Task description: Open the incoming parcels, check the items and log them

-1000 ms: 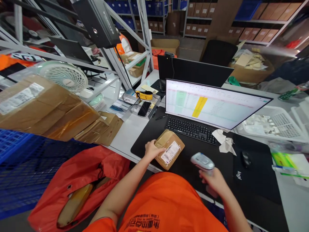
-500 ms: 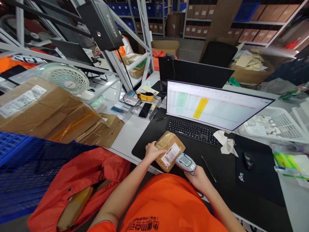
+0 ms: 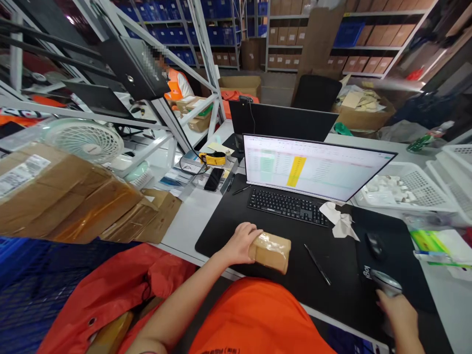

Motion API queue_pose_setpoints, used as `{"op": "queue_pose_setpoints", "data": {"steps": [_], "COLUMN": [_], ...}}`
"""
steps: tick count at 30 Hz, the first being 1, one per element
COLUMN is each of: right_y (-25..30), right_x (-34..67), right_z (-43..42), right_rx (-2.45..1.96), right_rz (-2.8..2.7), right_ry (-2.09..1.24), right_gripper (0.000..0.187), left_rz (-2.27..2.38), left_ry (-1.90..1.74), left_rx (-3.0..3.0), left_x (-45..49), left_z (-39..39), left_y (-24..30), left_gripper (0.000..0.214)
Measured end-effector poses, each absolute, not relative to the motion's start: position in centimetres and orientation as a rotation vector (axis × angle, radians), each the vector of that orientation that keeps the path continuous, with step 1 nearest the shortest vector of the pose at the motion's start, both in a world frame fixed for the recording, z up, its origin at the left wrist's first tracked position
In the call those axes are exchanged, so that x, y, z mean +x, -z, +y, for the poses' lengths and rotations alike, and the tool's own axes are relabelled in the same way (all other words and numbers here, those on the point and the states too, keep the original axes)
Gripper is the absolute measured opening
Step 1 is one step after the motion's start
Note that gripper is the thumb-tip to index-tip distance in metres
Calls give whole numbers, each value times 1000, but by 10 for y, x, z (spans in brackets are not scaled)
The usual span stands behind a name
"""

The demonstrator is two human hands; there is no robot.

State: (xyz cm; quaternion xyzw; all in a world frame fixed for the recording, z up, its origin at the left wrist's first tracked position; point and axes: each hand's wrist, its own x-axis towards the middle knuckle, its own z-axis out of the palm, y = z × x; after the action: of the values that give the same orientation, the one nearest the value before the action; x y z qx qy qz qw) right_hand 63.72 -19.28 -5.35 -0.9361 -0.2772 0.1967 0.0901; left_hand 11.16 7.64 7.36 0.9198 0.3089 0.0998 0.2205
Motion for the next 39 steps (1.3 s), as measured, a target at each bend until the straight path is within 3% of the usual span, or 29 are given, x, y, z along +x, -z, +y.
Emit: {"op": "queue_pose_setpoints", "data": {"steps": [2, 5, 6, 9, 10, 14, 20, 28, 39], "right_y": [69, 77, 74, 45, 32, 5, 33, 38, 29], "right_x": [663, 661, 650, 596, 576, 519, 502, 488, 490], "right_z": [-206, -210, -206, -180, -166, -90, 7, 45, 15], "right_rx": [-2820, -2750, -2732, -2712, -2712, -2602, -2520, -2580, -2601], "right_rz": [-628, -468, -404, -303, -439, -1155, -1453, -1563, -1542], "right_ry": [-655, -569, -434, 186, 262, -162, -524, -568, -523], "right_gripper": [42, 26, 29, 79, 83, 73, 61, 51, 51], "left_rz": [693, 724, 766, 875, 912, 1184, 1352, 1411, 1412], "left_ry": [-220, -150, -131, -128, -152, -393, -560, -513, -583], "left_rx": [2621, 2665, 2668, 2678, 2687, 2673, 2633, 2635, 2550], "left_x": [116, 118, 118, 116, 115, 115, 114, 117, 116], "left_z": [82, 91, 92, 86, 80, 50, 28, 21, 13], "left_y": [-77, -76, -74, -63, -58, -38, -25, -29, -28], "left_gripper": [93, 89, 90, 95, 94, 78, 63, 65, 65]}}
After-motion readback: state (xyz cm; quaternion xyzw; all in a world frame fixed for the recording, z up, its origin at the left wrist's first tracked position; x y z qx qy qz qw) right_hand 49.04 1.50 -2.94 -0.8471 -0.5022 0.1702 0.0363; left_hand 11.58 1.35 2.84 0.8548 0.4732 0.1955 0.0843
